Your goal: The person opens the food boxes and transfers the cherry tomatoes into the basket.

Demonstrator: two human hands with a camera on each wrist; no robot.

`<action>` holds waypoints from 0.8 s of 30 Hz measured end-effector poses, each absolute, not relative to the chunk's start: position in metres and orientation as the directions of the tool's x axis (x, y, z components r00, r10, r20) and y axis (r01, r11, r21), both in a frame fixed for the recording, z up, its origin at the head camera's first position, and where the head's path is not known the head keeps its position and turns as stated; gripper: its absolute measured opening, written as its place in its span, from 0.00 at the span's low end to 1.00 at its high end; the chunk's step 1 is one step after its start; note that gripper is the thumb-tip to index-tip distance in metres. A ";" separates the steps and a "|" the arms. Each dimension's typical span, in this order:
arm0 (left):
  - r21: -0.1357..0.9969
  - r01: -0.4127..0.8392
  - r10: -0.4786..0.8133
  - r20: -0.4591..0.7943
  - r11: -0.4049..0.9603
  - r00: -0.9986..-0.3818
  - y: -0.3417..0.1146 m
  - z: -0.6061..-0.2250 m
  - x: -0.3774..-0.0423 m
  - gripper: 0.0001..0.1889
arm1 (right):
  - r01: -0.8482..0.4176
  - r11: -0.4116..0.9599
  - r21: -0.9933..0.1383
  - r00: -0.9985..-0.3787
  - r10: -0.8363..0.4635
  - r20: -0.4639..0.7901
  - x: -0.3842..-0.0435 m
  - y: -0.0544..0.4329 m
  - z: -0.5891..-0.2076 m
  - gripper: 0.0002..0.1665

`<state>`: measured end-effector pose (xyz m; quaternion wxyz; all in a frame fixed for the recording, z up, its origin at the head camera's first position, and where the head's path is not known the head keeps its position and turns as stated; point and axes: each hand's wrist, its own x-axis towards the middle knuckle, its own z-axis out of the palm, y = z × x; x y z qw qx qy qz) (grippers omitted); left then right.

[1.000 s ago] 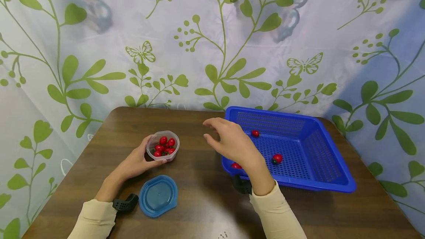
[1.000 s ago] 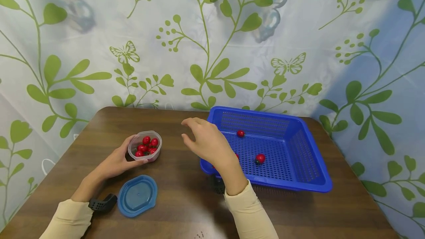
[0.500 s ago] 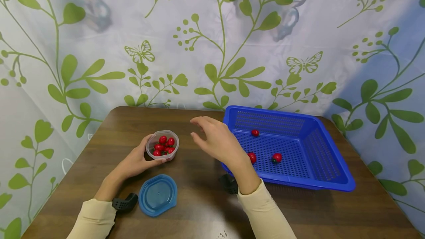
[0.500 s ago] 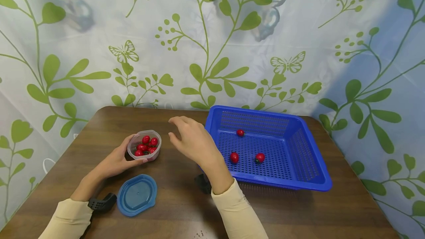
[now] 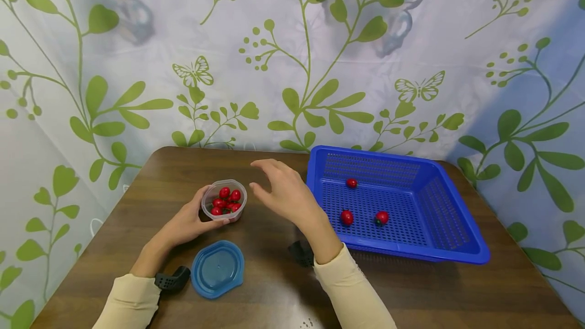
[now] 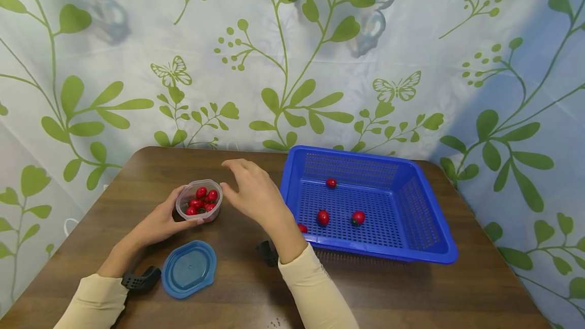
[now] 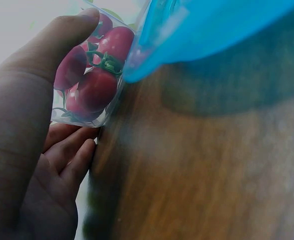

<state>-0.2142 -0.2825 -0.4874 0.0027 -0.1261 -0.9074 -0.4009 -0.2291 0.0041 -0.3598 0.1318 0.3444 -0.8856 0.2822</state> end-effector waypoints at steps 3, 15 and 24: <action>0.723 0.231 0.226 0.106 0.652 -0.968 -0.282 -0.487 -0.215 0.53 | -0.672 0.607 -0.424 -0.740 -0.527 0.418 -0.231 0.000 -0.362 0.25; 0.722 0.232 0.226 0.108 0.652 -0.968 -0.283 -0.488 -0.212 0.54 | -0.641 0.637 -0.428 -0.767 -0.523 0.371 -0.236 -0.020 -0.374 0.25; 0.722 0.218 0.225 0.088 0.656 -0.970 -0.282 -0.487 -0.214 0.55 | -0.605 0.656 -0.451 -0.795 -0.526 0.302 -0.237 -0.034 -0.384 0.26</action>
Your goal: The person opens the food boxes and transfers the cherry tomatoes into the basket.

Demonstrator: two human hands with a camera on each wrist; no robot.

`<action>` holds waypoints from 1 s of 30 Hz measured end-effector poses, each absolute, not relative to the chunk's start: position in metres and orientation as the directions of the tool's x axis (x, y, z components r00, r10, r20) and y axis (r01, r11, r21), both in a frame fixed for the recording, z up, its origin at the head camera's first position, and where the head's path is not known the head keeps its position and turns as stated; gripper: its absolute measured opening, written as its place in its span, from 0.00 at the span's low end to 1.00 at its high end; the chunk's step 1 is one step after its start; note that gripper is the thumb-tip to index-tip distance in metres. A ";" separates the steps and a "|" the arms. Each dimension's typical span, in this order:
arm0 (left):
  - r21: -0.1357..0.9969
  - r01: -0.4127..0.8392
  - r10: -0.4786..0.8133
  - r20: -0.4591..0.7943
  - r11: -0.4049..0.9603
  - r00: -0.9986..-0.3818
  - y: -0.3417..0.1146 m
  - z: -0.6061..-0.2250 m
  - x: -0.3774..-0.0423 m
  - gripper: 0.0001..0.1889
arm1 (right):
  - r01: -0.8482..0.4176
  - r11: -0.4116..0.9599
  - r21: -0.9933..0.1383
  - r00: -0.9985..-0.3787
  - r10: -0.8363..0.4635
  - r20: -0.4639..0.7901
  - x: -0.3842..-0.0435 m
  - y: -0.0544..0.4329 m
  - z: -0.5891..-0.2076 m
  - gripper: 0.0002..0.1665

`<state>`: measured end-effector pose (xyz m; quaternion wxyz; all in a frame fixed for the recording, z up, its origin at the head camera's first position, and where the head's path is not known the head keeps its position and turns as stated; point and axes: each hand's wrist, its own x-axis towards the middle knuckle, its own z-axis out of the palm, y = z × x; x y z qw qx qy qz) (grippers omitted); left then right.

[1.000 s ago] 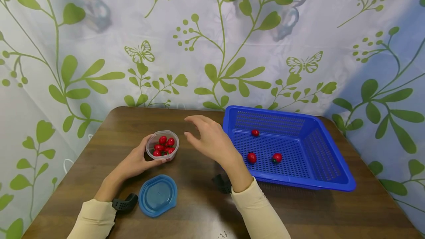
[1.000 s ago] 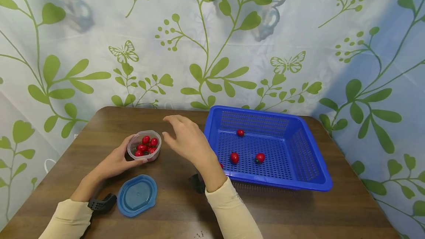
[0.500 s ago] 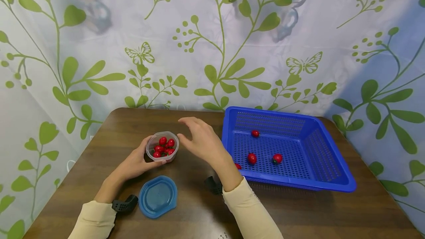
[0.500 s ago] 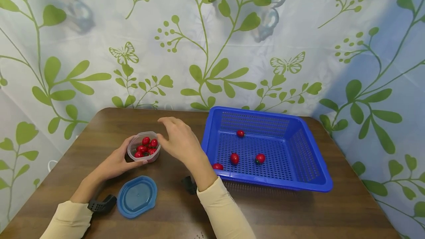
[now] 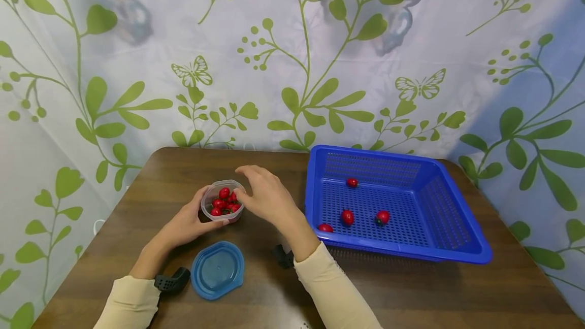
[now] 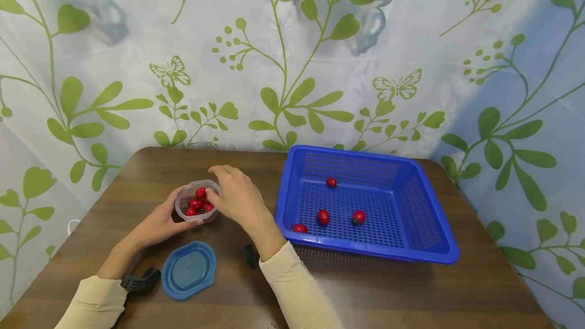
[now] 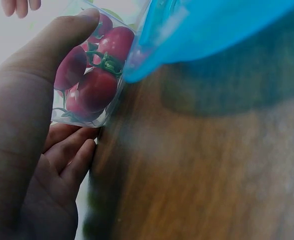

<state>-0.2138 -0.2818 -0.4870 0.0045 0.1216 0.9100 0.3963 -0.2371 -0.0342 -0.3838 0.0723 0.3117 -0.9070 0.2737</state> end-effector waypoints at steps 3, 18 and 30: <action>0.720 0.225 0.226 0.096 0.657 -0.969 -0.282 -0.487 -0.214 0.55 | -0.602 0.661 -0.449 -0.797 -0.532 0.286 -0.239 -0.039 -0.389 0.26; 0.730 0.262 0.251 0.127 0.632 -0.960 -0.283 -0.487 -0.213 0.52 | -0.610 0.664 -0.433 -0.787 -0.569 0.238 -0.240 -0.059 -0.409 0.26; 0.728 0.287 0.262 0.152 0.622 -0.953 -0.284 -0.487 -0.213 0.51 | -0.600 0.676 -0.428 -0.793 -0.573 0.207 -0.242 -0.069 -0.420 0.26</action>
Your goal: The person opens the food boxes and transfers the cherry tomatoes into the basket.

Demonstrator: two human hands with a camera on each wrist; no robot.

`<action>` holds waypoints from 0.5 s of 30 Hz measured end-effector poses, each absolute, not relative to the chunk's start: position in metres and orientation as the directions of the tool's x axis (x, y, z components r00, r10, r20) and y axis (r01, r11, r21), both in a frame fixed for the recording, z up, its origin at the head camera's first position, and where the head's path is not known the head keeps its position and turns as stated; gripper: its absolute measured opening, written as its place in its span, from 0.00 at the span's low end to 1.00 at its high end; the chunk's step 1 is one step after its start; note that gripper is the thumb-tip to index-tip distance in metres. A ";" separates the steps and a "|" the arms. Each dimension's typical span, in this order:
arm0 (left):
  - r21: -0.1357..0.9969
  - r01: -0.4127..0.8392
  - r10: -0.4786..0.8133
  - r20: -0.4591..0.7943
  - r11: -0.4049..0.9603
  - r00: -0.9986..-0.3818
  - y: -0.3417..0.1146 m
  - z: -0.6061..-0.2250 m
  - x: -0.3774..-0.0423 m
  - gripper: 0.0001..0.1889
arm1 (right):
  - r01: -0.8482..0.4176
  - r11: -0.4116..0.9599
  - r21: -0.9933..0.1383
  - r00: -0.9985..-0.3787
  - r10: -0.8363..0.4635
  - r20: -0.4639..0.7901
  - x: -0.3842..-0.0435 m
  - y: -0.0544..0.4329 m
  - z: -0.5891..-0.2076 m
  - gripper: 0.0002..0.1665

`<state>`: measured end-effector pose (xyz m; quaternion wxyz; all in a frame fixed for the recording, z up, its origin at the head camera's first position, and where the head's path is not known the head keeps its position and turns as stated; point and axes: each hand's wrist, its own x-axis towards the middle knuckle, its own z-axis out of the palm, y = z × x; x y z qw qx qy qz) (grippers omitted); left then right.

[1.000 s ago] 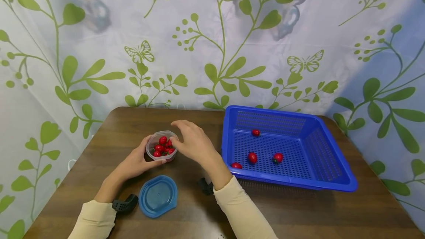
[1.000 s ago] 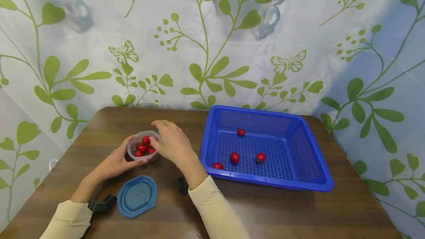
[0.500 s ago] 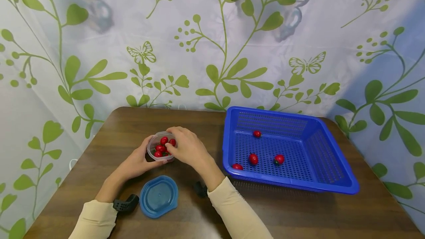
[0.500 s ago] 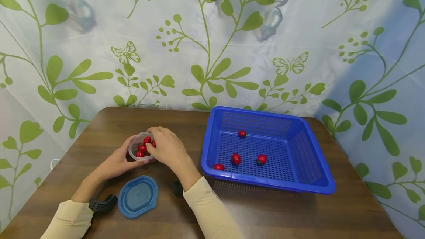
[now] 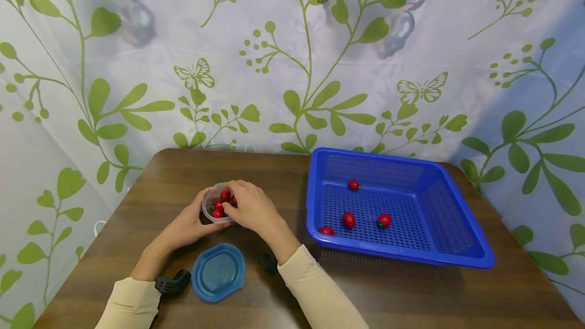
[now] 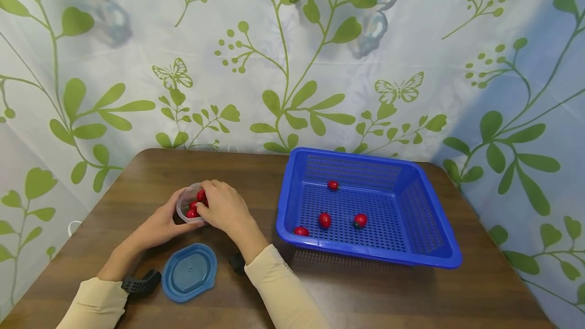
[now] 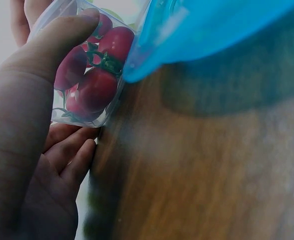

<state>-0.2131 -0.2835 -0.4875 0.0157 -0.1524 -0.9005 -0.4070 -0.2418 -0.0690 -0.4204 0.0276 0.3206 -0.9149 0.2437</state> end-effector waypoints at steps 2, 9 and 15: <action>0.730 0.289 0.263 0.154 0.619 -0.952 -0.283 -0.488 -0.213 0.51 | -0.589 0.686 -0.428 -0.802 -0.560 0.205 -0.242 -0.070 -0.422 0.26; 0.738 0.287 0.262 0.154 0.611 -0.953 -0.283 -0.487 -0.212 0.51 | -0.567 0.710 -0.419 -0.819 -0.538 0.197 -0.242 -0.077 -0.424 0.26; 0.738 0.270 0.256 0.136 0.619 -0.957 -0.282 -0.487 -0.212 0.52 | -0.568 0.719 -0.400 -0.820 -0.534 0.205 -0.242 -0.082 -0.427 0.25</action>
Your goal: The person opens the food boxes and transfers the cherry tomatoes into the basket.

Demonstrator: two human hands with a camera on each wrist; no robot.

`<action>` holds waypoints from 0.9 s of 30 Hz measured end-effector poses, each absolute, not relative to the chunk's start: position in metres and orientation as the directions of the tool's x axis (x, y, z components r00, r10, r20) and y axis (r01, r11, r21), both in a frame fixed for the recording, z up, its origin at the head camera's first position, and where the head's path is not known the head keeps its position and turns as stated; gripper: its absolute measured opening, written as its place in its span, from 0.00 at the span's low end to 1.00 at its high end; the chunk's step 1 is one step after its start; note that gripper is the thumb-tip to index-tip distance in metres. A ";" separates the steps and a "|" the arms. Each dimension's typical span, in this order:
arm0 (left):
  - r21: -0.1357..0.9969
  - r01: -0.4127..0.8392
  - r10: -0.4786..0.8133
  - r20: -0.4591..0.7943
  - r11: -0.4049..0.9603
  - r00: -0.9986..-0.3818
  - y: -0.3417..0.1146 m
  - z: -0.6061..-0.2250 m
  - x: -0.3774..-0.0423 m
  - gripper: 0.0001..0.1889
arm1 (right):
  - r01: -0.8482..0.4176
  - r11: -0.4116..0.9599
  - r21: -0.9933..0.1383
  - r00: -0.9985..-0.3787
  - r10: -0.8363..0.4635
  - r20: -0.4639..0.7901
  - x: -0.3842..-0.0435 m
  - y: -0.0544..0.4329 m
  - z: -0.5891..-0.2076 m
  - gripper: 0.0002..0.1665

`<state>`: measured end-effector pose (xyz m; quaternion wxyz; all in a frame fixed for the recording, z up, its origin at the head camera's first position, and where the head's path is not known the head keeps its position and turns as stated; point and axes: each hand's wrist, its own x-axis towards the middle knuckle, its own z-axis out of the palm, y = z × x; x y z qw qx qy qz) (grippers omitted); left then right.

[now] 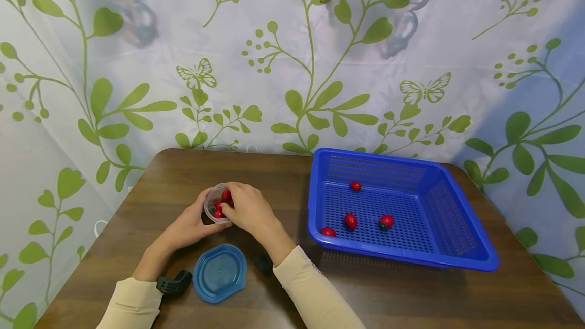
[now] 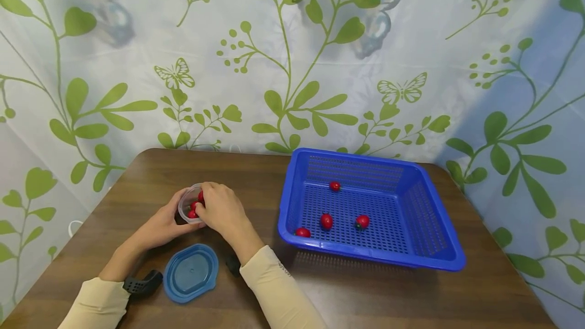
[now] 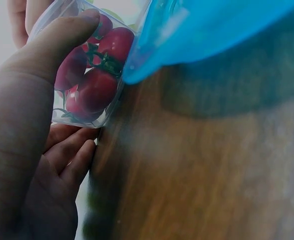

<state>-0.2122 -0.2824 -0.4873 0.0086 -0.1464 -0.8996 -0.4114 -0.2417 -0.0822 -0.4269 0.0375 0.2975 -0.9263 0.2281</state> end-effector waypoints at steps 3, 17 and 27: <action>0.732 0.265 0.253 0.130 0.627 -0.959 -0.282 -0.487 -0.212 0.52 | -0.573 0.719 -0.393 -0.818 -0.533 0.216 -0.241 -0.084 -0.428 0.24; 0.742 0.262 0.252 0.130 0.617 -0.959 -0.283 -0.488 -0.212 0.53 | -0.570 0.730 -0.378 -0.821 -0.525 0.224 -0.241 -0.089 -0.434 0.24; 0.738 0.256 0.251 0.121 0.625 -0.960 -0.282 -0.488 -0.213 0.53 | -0.582 0.687 -0.434 -0.811 -0.527 0.253 -0.243 -0.094 -0.437 0.19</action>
